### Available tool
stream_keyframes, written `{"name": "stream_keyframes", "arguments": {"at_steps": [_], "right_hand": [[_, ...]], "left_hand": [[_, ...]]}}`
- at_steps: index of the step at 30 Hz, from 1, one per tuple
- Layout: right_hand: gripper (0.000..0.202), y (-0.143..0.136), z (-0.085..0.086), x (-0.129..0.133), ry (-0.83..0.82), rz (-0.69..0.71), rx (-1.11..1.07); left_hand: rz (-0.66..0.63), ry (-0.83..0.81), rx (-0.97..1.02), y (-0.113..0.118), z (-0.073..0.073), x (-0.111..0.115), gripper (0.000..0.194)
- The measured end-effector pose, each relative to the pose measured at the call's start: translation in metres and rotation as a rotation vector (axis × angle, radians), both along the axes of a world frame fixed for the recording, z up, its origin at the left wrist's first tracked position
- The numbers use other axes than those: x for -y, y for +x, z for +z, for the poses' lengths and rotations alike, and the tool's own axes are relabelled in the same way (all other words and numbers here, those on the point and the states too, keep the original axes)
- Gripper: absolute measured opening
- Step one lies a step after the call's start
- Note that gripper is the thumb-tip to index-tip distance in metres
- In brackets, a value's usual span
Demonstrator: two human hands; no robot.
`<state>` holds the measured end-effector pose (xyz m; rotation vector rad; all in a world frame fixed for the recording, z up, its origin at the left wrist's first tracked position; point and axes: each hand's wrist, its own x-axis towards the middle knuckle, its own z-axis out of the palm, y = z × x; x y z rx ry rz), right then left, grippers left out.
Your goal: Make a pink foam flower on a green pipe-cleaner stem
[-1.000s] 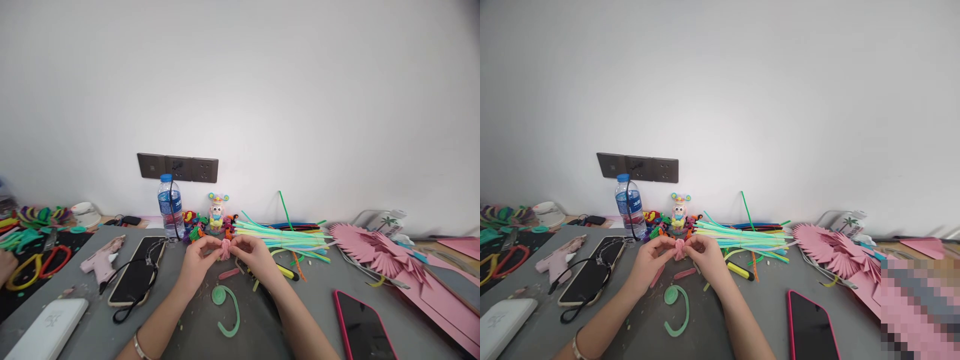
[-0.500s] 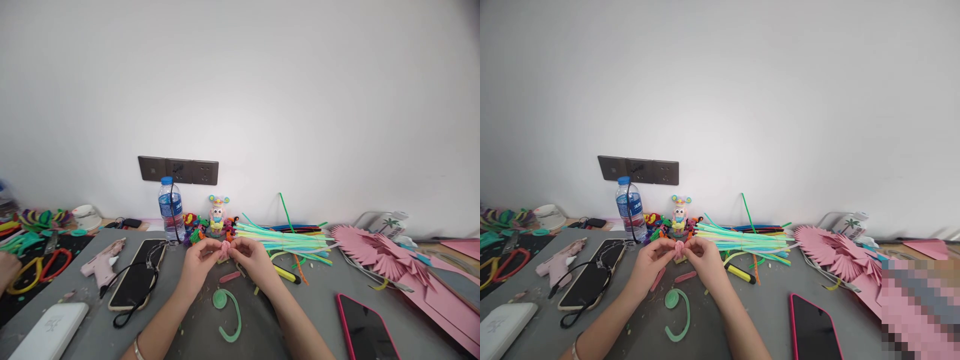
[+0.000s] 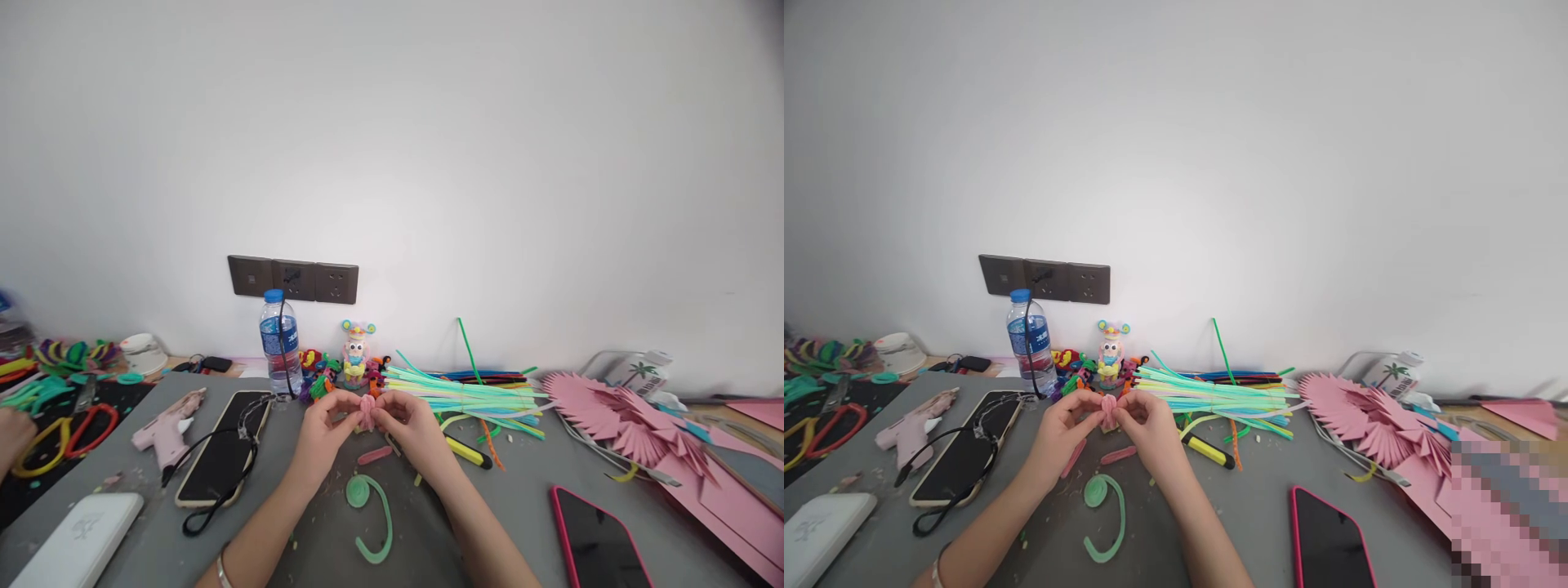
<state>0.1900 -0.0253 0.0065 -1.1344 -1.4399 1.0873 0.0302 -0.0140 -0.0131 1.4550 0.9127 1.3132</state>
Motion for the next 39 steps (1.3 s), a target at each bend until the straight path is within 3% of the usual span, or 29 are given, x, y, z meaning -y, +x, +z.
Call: {"name": "stream_keyframes", "arguments": {"at_steps": [11,19,25,39], "right_hand": [[0.026,-0.0039,-0.0021,-0.0003,0.036,-0.003,-0.079],[0.029,-0.0072,-0.0025,-0.0011,0.029,-0.032,-0.092],[0.026,-0.0094,-0.0041,0.0003,0.051,-0.040,-0.090],[0.030,-0.0089,-0.0051,0.0004,0.060,-0.053,-0.085]], "left_hand": [[0.009,-0.024,0.028,0.0020,0.0064,0.0038,0.011],[0.059,0.034,0.042,0.0020,0.0028,0.0022,0.013],[0.034,-0.038,0.059,0.0024,0.0038,0.0027,0.016],[0.047,-0.011,0.065,0.0034,0.0062,0.0057,0.016]]}}
